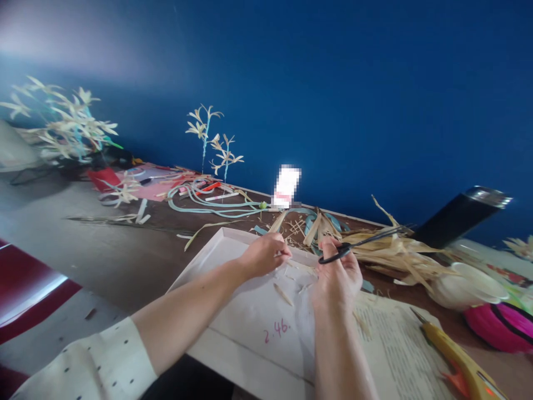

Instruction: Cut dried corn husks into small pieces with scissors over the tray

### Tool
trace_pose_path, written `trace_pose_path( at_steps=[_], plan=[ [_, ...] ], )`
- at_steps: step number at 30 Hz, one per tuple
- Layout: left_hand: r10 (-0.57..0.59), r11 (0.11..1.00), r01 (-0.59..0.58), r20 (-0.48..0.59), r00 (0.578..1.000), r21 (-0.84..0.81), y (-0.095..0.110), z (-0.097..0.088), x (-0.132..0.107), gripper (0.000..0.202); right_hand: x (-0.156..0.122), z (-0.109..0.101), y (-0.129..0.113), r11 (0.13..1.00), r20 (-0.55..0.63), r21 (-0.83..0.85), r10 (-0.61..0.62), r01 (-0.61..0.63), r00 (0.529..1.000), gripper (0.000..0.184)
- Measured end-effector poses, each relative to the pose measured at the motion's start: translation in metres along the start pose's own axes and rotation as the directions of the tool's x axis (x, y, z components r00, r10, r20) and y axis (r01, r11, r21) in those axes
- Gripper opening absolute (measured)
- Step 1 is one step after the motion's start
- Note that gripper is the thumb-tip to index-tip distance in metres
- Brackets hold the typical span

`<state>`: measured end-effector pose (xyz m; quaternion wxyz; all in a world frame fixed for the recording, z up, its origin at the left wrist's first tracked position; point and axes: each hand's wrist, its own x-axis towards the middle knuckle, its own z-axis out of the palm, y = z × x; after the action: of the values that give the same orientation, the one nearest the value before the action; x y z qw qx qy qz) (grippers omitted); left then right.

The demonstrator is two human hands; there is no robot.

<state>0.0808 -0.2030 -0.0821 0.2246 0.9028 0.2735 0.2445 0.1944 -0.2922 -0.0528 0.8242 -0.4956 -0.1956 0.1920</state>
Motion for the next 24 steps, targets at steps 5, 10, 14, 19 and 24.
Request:
trace_pose_path(
  at_steps=[5, 10, 14, 19, 24],
  plan=[
    [0.124, 0.943, -0.156, 0.124, 0.985, 0.295, 0.0079, 0.0036, -0.0012, 0.024, -0.0010, 0.0012, 0.0001, 1.000, 0.026, 0.005, -0.011, 0.011, 1.000, 0.023],
    [0.193, 0.858, -0.264, 0.199, 0.961, 0.441, 0.0102, 0.0055, -0.0011, 0.023, -0.0016, 0.0012, 0.0002, 1.000, 0.048, 0.023, -0.016, 0.015, 0.999, 0.023],
    [0.230, 0.830, -0.298, 0.198, 0.953, 0.472, 0.0115, 0.0061, -0.0018, 0.022, -0.0015, 0.0012, 0.0003, 1.000, 0.033, 0.018, 0.003, -0.003, 0.999, 0.023],
    [0.219, 0.857, -0.271, 0.166, 0.961, 0.438, 0.0111, 0.0089, -0.0019, 0.023, -0.0009, 0.0004, 0.0015, 1.000, 0.035, 0.009, 0.010, -0.010, 0.999, 0.025],
    [0.064, 0.983, -0.066, 0.019, 0.998, 0.173, 0.0066, 0.0033, 0.0000, 0.021, -0.0014, 0.0014, -0.0002, 0.999, 0.045, -0.007, 0.033, -0.033, 0.998, 0.026]
  ],
)
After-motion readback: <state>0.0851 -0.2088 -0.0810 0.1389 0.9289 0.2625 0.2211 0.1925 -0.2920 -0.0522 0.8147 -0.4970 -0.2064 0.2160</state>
